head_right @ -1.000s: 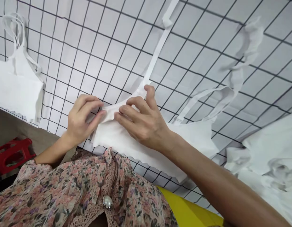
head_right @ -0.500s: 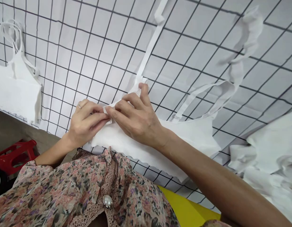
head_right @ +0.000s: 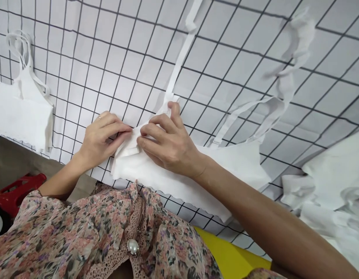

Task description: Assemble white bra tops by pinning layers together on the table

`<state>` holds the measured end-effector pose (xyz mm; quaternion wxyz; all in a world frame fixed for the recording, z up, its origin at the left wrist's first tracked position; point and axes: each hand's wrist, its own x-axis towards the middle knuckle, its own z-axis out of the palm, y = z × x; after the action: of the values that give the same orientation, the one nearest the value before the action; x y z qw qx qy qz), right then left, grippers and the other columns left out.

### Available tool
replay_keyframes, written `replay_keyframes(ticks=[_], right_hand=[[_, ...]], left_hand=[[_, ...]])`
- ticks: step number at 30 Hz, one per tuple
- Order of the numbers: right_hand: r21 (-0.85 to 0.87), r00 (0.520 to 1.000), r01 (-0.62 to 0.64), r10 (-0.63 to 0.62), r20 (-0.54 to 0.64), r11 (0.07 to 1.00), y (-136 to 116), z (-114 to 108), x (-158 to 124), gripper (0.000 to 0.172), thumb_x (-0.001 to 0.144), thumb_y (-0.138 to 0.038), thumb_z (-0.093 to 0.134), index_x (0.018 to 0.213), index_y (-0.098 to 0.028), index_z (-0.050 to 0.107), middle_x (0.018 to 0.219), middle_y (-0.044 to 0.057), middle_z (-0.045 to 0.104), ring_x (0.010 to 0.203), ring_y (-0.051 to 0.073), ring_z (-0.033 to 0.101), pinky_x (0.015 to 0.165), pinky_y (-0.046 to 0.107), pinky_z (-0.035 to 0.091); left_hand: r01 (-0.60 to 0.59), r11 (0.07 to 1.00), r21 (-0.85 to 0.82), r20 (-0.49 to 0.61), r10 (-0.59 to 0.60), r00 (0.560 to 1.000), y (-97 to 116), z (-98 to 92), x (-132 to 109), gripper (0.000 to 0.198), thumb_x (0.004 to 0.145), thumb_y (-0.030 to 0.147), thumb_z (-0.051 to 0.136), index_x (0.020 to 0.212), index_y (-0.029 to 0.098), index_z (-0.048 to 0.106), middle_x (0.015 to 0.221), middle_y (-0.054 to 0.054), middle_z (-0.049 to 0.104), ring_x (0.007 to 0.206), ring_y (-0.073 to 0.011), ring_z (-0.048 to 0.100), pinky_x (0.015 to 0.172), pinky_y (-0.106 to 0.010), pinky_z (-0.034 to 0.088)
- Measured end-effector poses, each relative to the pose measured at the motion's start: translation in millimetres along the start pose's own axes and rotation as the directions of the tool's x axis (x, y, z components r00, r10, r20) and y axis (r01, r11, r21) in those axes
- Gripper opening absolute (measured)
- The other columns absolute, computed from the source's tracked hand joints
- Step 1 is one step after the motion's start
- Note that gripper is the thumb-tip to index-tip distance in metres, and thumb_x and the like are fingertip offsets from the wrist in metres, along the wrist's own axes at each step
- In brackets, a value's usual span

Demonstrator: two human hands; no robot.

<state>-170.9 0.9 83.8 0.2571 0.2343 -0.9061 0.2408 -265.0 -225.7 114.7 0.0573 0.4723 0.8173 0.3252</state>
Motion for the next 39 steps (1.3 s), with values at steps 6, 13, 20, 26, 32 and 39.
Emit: replay_keyframes(ticks=[6, 13, 20, 26, 32, 39], right_hand=[[-0.028, 0.999, 0.03, -0.03, 0.015, 0.999, -2, 0, 2, 0.013, 0.104, -0.016, 0.072, 0.096, -0.024, 0.066, 0.088, -0.001, 0.068, 0.095, 0.017, 0.058, 0.113, 0.053, 0.049], [0.022, 0.989, -0.043, 0.04, 0.143, 0.999, 0, 6, -8, 0.017, 0.107, -0.021, 0.067, 0.091, -0.027, 0.065, 0.086, -0.003, 0.064, 0.094, 0.018, 0.057, 0.123, 0.06, 0.04], [0.095, 0.94, -0.183, 0.146, 0.307, 0.979, -1, 13, -12, 0.021, 0.109, -0.029, 0.061, 0.088, -0.029, 0.066, 0.086, -0.001, 0.061, 0.093, 0.019, 0.056, 0.13, 0.067, 0.033], [0.117, 0.952, -0.171, 0.133, 0.276, 0.978, 0, 9, -10, 0.019, 0.111, -0.027, 0.06, 0.093, -0.027, 0.065, 0.09, -0.002, 0.065, 0.097, 0.017, 0.057, 0.134, 0.063, 0.031], [0.168, 0.967, -0.177, 0.139, 0.216, 0.97, 0, 13, -13, 0.019, 0.109, -0.026, 0.062, 0.091, -0.028, 0.065, 0.088, -0.002, 0.062, 0.095, 0.018, 0.056, 0.131, 0.062, 0.034], [0.013, 0.993, -0.031, 0.029, 0.111, 0.999, -1, 8, -8, 0.018, 0.109, -0.021, 0.062, 0.093, -0.027, 0.067, 0.087, -0.002, 0.064, 0.096, 0.017, 0.056, 0.128, 0.058, 0.039]], left_hand=[[0.023, 0.999, -0.034, 0.099, -0.02, 0.995, 0, -8.6, 2, 0.015, 0.11, 0.028, 0.066, 0.1, 0.02, 0.074, 0.09, -0.003, 0.073, 0.087, -0.0187, 0.061, 0.086, -0.036, 0.051], [-0.001, 1.0, 0.028, 0.206, -0.005, 0.978, -1, -14.7, 8, 0.013, 0.108, 0.023, 0.063, 0.103, 0.022, 0.074, 0.09, -0.003, 0.072, 0.093, -0.0214, 0.061, 0.087, -0.037, 0.049], [-0.058, 0.992, 0.111, 0.228, 0.032, 0.973, 2, -16.1, 8, 0.009, 0.104, 0.016, 0.064, 0.099, 0.02, 0.071, 0.096, -0.005, 0.069, 0.097, -0.0228, 0.058, 0.086, -0.038, 0.047], [-0.212, 0.952, 0.219, 0.107, 0.193, 0.975, -2, -10.8, -7, 0.014, 0.106, 0.018, 0.069, 0.094, 0.024, 0.073, 0.095, -0.005, 0.071, 0.098, -0.0225, 0.058, 0.087, -0.041, 0.046], [-0.064, 0.958, 0.279, -0.077, 0.088, 0.993, -18, -7.5, -19, 0.059, 0.101, 0.064, 0.075, 0.146, 0.026, 0.068, 0.137, -0.014, 0.071, 0.127, -0.0337, 0.062, 0.109, -0.048, 0.041], [-0.1, 0.979, 0.175, -0.001, 0.102, 0.995, -13, -8.0, -13, 0.02, 0.108, 0.045, 0.073, 0.115, 0.026, 0.072, 0.108, -0.003, 0.076, 0.106, -0.0218, 0.066, 0.1, -0.042, 0.042]])
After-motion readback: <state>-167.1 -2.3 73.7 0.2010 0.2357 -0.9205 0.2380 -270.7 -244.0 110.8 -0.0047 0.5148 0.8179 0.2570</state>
